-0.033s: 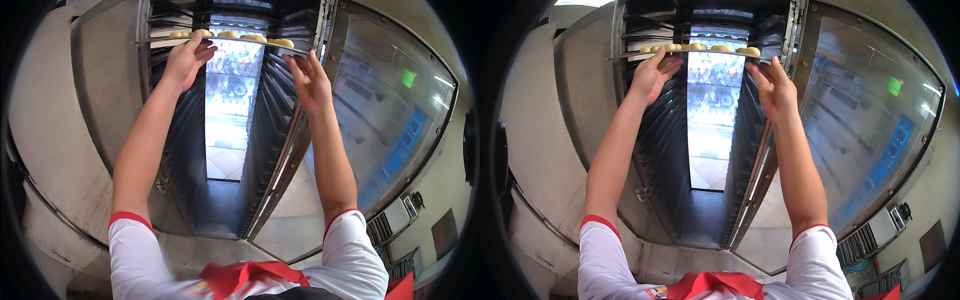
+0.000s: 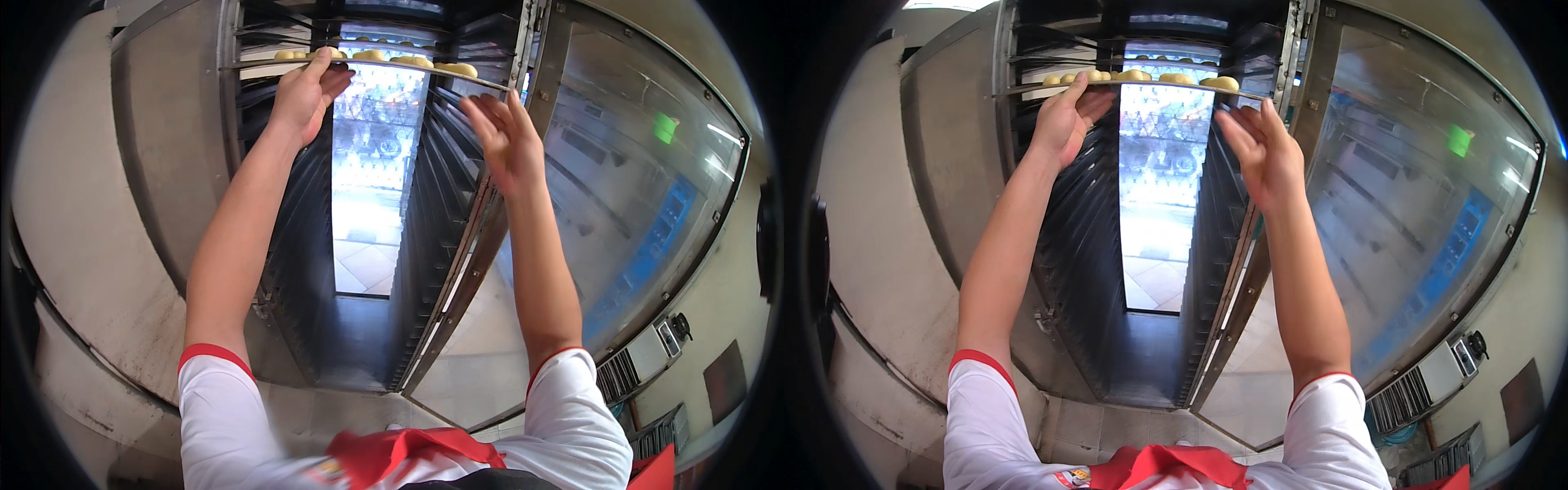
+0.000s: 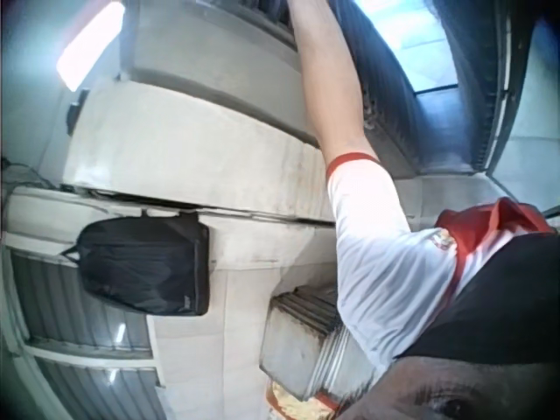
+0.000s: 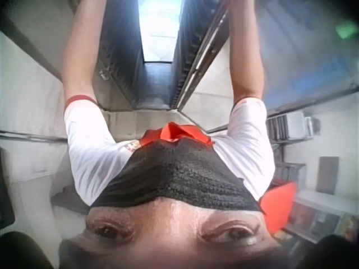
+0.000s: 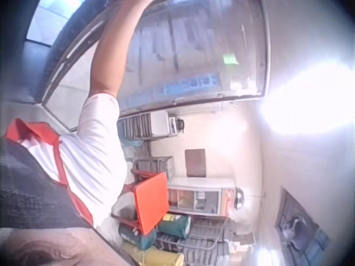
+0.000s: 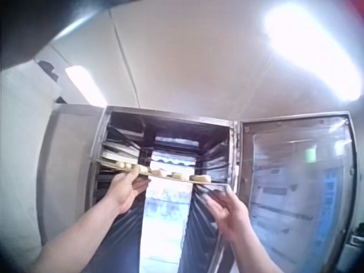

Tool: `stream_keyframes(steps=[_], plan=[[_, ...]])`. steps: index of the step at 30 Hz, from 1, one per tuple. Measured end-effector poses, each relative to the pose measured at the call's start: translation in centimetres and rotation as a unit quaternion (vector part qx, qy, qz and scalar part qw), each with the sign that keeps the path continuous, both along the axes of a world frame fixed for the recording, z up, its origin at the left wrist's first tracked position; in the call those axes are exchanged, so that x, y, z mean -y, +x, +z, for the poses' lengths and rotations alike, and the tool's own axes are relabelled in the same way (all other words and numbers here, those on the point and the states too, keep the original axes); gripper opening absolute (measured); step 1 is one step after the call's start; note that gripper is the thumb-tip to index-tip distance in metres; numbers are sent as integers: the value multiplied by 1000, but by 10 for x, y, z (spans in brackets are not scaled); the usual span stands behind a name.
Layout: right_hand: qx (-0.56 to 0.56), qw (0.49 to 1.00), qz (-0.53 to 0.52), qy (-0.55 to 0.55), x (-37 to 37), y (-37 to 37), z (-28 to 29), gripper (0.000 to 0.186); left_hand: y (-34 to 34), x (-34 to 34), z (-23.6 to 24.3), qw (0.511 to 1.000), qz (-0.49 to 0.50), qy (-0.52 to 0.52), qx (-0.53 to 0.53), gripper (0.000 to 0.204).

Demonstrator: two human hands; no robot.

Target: The person coats pieces of dough in a bin of cornmeal by hand and arranges them in rows on baking trays, then slides the loaded trays into a tall oven rack.

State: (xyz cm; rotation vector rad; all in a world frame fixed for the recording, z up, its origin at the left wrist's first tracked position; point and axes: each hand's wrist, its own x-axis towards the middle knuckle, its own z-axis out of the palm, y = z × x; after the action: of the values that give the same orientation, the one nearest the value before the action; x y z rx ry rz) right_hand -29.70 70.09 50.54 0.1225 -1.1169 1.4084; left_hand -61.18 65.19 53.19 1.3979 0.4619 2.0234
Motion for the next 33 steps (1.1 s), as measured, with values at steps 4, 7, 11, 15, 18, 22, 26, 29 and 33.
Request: stream_keyframes(steps=[4,7,11,15,18,22,26,29,33], plan=[[195,820,-463,274,33,56,-89,46,-11,-62,-5,999,45,-4,18,45],[169,740,-595,265,42,115,-162,34,-27,-108,0,997,70,-21,26,41],[209,658,-689,221,44,171,-250,30,-36,-177,6,991,114,-45,59,39],[269,623,-717,158,53,185,-301,31,-48,-251,18,986,137,-57,79,41],[304,616,-719,108,50,182,-331,34,-72,-311,16,986,132,-71,80,40],[326,573,-747,83,49,174,-341,38,-98,-395,19,991,100,-40,78,40],[344,541,-761,97,51,169,-328,42,-133,-445,24,989,88,-62,100,35],[371,515,-766,100,58,173,-319,45,-114,-458,11,985,114,-99,86,34],[385,521,-756,90,74,179,-322,44,-95,-439,7,972,189,-134,41,41]])
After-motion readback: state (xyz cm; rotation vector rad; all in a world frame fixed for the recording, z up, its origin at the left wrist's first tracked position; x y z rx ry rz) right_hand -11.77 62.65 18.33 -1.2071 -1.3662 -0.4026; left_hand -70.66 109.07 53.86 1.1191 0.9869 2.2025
